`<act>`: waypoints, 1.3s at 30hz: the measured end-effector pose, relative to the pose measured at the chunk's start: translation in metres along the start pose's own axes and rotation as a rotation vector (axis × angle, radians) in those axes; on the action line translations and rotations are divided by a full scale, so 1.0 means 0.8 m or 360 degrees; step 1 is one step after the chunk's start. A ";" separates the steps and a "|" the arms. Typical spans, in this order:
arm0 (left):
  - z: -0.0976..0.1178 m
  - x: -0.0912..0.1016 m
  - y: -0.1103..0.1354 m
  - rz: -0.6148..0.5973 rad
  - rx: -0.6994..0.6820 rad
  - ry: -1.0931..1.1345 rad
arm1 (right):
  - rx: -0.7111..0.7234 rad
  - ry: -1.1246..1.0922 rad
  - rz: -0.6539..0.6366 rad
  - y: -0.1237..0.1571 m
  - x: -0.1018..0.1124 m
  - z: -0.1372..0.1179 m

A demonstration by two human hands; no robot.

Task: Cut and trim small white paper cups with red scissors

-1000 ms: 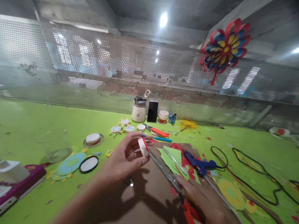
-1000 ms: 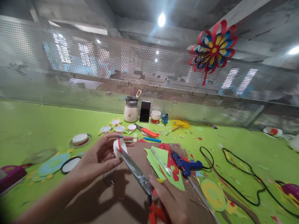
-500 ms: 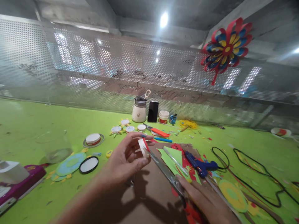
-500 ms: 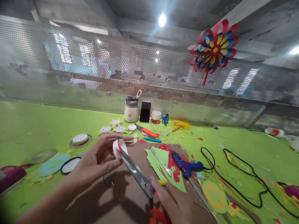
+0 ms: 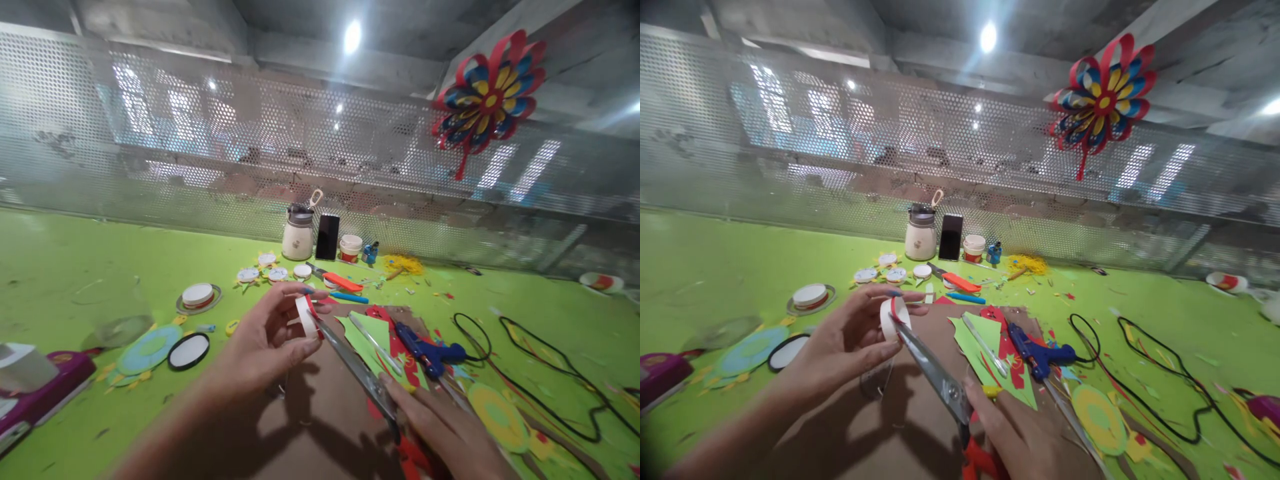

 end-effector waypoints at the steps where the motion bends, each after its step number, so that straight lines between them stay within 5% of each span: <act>1: 0.000 0.000 0.000 0.0009 0.0010 -0.0005 | -0.0002 -0.0003 -0.0005 0.000 0.000 -0.001; 9: 0.011 -0.006 0.002 0.0046 0.0071 -0.0054 | -0.0037 0.0046 -0.0132 0.003 -0.004 -0.006; 23: 0.005 0.004 -0.001 0.0130 0.0185 -0.0269 | -0.0338 -0.0434 -0.0178 0.007 -0.021 0.028; 29: 0.015 0.004 -0.001 0.0052 0.0227 -0.0075 | -0.0637 -0.0475 -0.0109 0.015 -0.014 0.024; 35: 0.018 0.014 -0.006 -0.0017 0.0302 0.0114 | -0.0607 -0.0493 -0.0106 0.016 -0.013 0.026; 39: 0.024 0.016 -0.005 -0.0010 0.0276 0.0294 | -0.0614 -0.0848 -0.0129 0.011 -0.007 0.017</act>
Point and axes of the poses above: each hand's wrist, its own y-axis away from the middle knuckle, its own x-axis out of the back of the hand, z = x × y, the point moved 2 cm from there along -y, towards the middle knuckle, and after that the axes turned 1 degree about -y, right-handed, at the moved point
